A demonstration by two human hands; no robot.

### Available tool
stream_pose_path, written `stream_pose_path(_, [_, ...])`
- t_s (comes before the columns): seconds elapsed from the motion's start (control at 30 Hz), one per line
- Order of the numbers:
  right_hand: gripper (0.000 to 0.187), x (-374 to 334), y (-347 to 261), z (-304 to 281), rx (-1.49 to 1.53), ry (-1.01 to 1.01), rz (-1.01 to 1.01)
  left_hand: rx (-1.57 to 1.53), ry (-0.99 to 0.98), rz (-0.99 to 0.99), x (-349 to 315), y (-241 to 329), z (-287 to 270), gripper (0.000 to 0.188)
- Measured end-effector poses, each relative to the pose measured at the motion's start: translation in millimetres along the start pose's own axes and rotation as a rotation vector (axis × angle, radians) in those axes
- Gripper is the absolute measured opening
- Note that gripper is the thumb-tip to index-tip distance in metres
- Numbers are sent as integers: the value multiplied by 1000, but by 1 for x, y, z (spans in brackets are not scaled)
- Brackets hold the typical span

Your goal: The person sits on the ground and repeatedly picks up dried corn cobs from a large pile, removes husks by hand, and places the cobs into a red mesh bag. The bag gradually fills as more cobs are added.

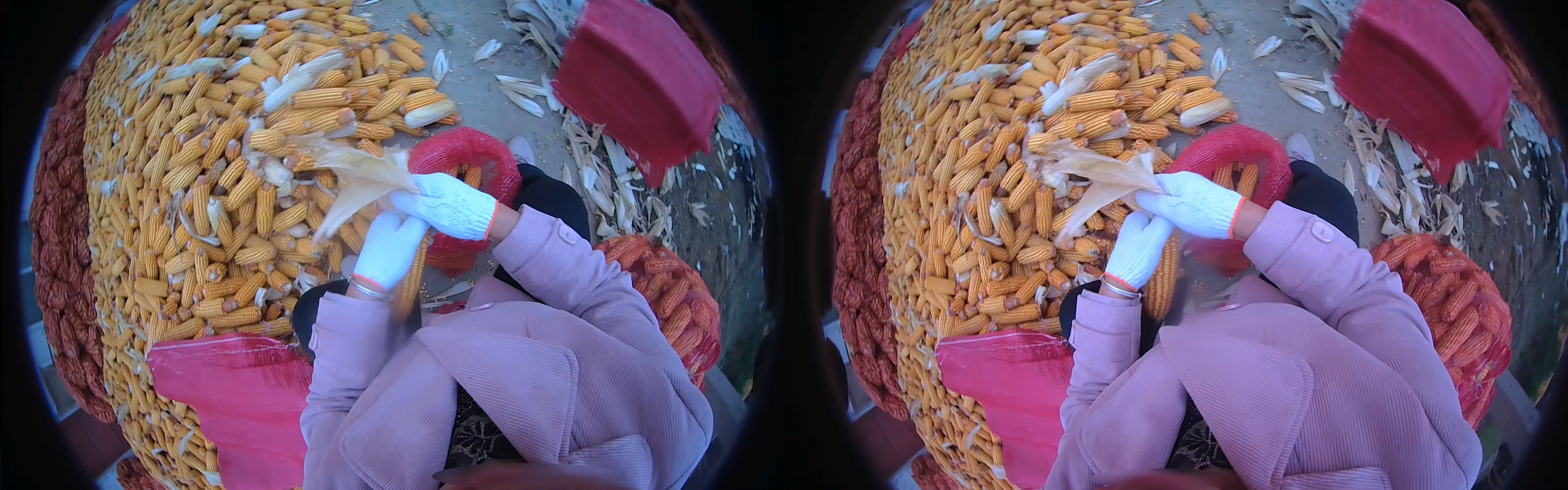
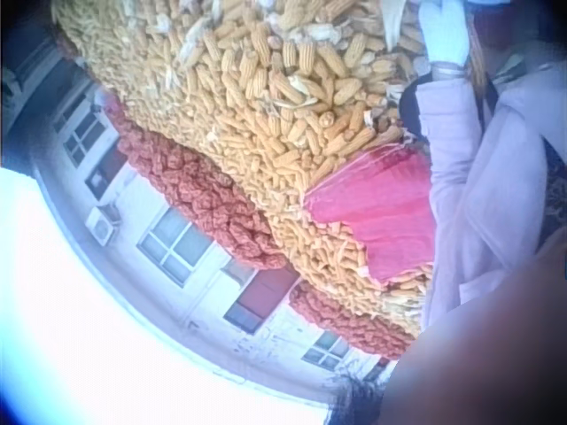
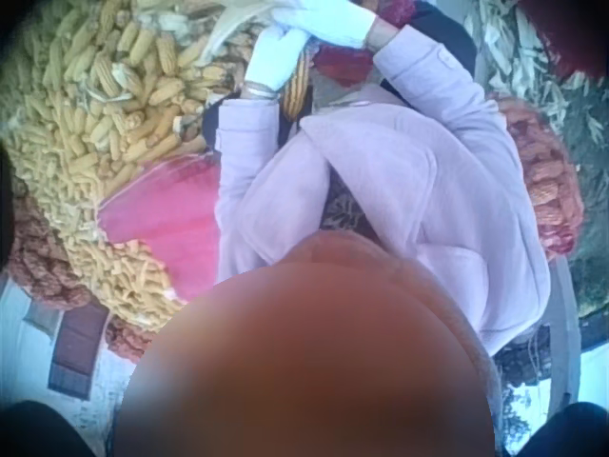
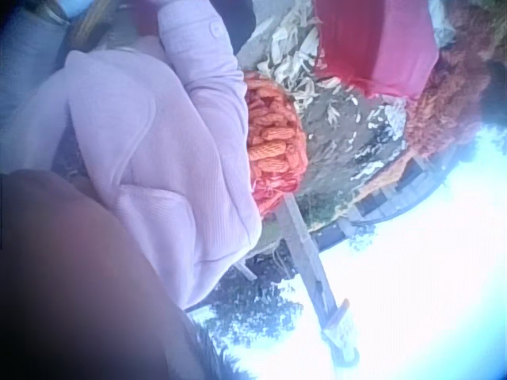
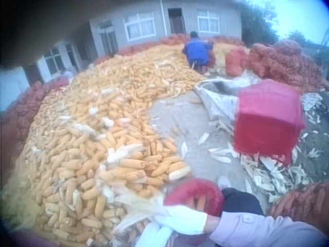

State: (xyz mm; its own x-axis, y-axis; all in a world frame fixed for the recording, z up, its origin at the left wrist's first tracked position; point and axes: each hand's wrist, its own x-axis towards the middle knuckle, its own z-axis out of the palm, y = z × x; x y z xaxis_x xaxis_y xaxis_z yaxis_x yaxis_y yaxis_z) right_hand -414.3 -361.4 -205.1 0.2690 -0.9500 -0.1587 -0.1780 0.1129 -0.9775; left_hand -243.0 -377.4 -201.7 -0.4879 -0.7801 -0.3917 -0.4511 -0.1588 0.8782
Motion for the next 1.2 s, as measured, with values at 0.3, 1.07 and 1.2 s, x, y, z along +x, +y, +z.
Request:
stream_pose_path(0.3, [38, -1, -14, -26, 546, 193, -12, -370, -193, -57, 9, 3, 14, 32])
stream_pose_path(1.07, [49, 8, -15, -14, 1182, 206, -83, -741, -98, 113, 9, -11, 53, 41])
stream_pose_path(1.2, [49, -11, -7, -25, 1069, 136, -54, -200, -189, 375, 9, 1, 28, 45])
